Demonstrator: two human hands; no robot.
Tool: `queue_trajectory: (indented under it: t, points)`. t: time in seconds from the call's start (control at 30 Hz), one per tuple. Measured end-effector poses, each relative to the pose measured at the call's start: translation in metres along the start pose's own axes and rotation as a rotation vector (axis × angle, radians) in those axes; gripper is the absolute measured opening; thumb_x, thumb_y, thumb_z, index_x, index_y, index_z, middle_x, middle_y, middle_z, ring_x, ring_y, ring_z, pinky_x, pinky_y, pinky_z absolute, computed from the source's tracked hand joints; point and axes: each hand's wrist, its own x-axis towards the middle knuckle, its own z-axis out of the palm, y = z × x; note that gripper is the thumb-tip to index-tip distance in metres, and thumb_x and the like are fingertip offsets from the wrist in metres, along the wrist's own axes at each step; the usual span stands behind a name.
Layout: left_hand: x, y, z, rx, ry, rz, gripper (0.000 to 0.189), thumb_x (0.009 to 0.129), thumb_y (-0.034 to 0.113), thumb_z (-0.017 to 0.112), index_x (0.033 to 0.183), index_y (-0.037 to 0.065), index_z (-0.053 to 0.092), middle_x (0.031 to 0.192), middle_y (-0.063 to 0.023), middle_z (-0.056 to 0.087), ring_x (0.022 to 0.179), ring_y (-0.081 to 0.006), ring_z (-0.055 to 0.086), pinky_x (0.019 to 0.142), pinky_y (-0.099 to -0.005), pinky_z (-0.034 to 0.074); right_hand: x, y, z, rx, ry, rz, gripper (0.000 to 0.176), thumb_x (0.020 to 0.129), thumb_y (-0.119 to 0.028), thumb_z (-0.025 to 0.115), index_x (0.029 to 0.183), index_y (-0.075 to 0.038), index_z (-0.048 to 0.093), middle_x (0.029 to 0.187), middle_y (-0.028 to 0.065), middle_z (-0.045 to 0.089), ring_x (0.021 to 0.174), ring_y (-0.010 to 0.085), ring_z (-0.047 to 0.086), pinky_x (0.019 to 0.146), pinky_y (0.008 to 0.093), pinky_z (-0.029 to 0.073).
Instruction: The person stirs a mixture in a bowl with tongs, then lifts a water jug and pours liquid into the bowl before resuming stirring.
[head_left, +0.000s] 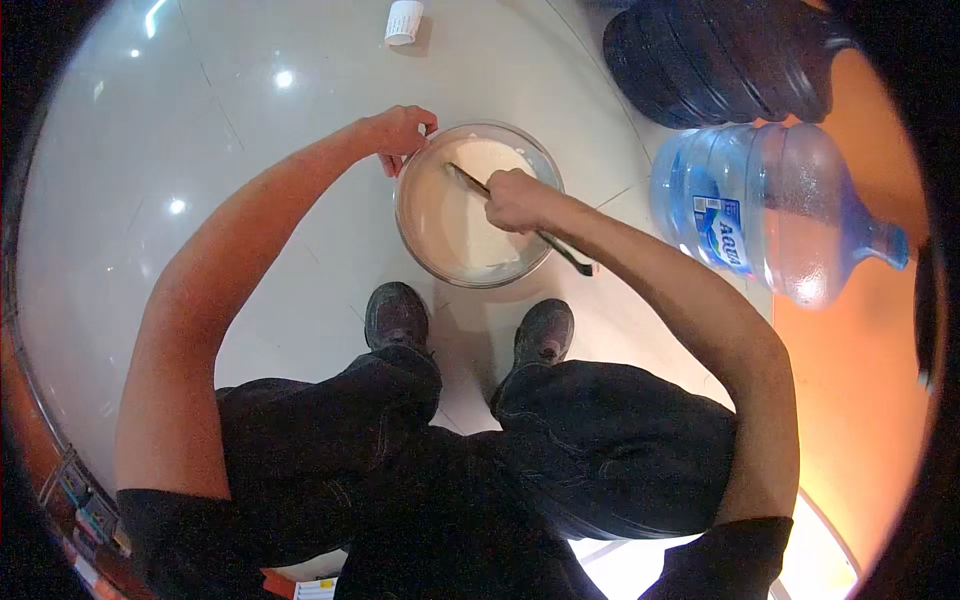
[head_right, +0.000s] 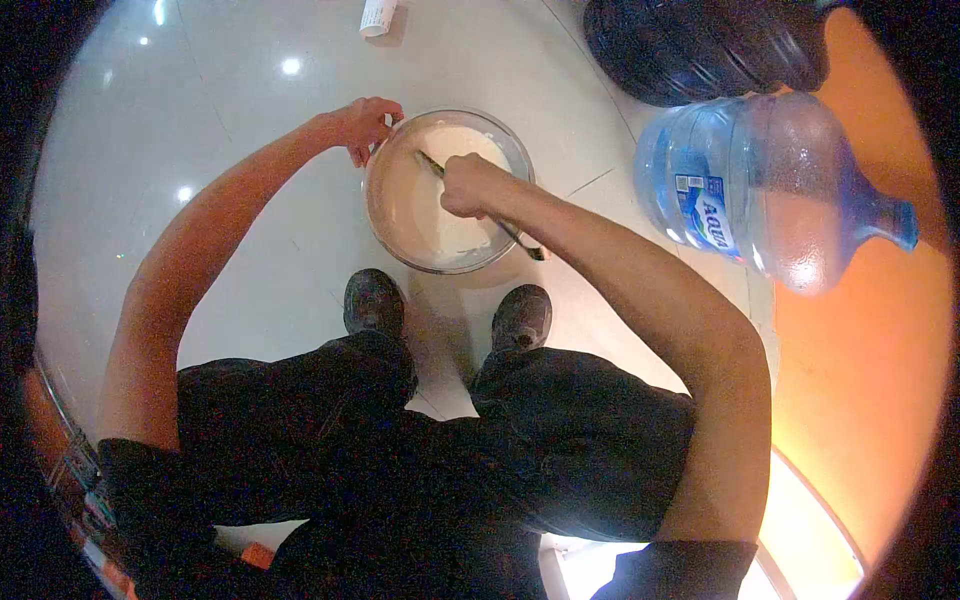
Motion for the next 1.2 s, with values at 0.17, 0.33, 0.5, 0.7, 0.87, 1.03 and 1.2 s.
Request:
queue_trajectory:
  t: [0.17, 0.33, 0.5, 0.7, 0.87, 1.03, 1.2]
  points:
    - [-0.004, 0.007, -0.002, 0.053, -0.054, -0.03, 0.025, 0.08, 0.014, 0.054, 0.101, 0.003, 0.048, 0.073, -0.0155, 0.061, 0.054, -0.0246, 0.064, 0.045, -0.0346, 0.057, 0.003, 0.02, -0.01, -0.112, 0.001, 0.026, 0.027, 0.069, -0.006, 0.049, 0.083, 0.014, 0.059, 0.076, 0.0286, 0.061, 0.065, 0.0325, 0.064, 0.058, 0.0394, 0.052]
    - [-0.006, 0.008, -0.004, 0.063, -0.062, -0.019, 0.028, 0.082, 0.018, 0.054, 0.105, 0.002, 0.047, 0.075, -0.0154, 0.061, 0.054, -0.0245, 0.064, 0.045, -0.0353, 0.057, 0.003, 0.042, -0.011, -0.219, 0.103, 0.006, 0.03, 0.068, -0.008, 0.048, 0.087, 0.013, 0.06, 0.078, 0.0294, 0.061, 0.075, 0.037, 0.063, 0.067, 0.0422, 0.051]
    - [-0.004, 0.007, -0.005, 0.031, -0.081, -0.044, 0.022, 0.077, 0.009, 0.053, 0.098, 0.004, 0.049, 0.074, -0.0168, 0.062, 0.055, -0.0252, 0.064, 0.046, -0.0351, 0.057, -0.018, 0.042, -0.021, -0.253, 0.024, 0.024, 0.028, 0.066, -0.006, 0.047, 0.082, 0.012, 0.061, 0.07, 0.0282, 0.06, 0.068, 0.0345, 0.064, 0.061, 0.0415, 0.051]
    - [-0.008, 0.019, -0.009, 0.12, -0.119, -0.125, 0.023, 0.077, 0.011, 0.053, 0.098, 0.004, 0.049, 0.08, -0.0168, 0.063, 0.06, -0.0251, 0.065, 0.051, -0.0339, 0.058, -0.044, 0.038, -0.013, -0.013, 0.058, 0.243, 0.025, 0.067, -0.007, 0.047, 0.073, 0.013, 0.061, 0.064, 0.0271, 0.059, 0.055, 0.0318, 0.062, 0.052, 0.0376, 0.051]
    - [-0.011, 0.022, -0.012, 0.11, -0.189, -0.112, 0.028, 0.084, 0.019, 0.051, 0.103, -0.001, 0.047, 0.08, -0.0189, 0.062, 0.062, -0.0266, 0.066, 0.051, -0.0343, 0.058, -0.047, 0.055, 0.001, -0.248, -0.105, 0.091, 0.026, 0.07, -0.008, 0.047, 0.079, 0.012, 0.061, 0.07, 0.0279, 0.06, 0.063, 0.0329, 0.064, 0.057, 0.0396, 0.052]
    - [-0.013, 0.029, -0.016, 0.093, -0.22, -0.148, 0.023, 0.08, 0.011, 0.053, 0.098, -0.001, 0.049, 0.091, -0.0181, 0.06, 0.066, -0.0289, 0.066, 0.056, -0.0343, 0.058, -0.055, 0.05, 0.029, -0.206, 0.033, 0.128, 0.02, 0.071, -0.007, 0.053, 0.083, 0.005, 0.064, 0.085, 0.0252, 0.062, 0.083, 0.0356, 0.062, 0.072, 0.044, 0.05]
    - [-0.01, 0.028, -0.017, 0.061, -0.239, -0.134, 0.028, 0.081, 0.018, 0.057, 0.096, -0.002, 0.045, 0.082, -0.021, 0.062, 0.066, -0.0307, 0.065, 0.054, -0.0373, 0.059, -0.081, 0.04, 0.043, -0.162, 0.026, 0.069, 0.016, 0.068, -0.006, 0.059, 0.078, 0.006, 0.063, 0.085, 0.024, 0.062, 0.08, 0.0362, 0.063, 0.067, 0.0426, 0.051]
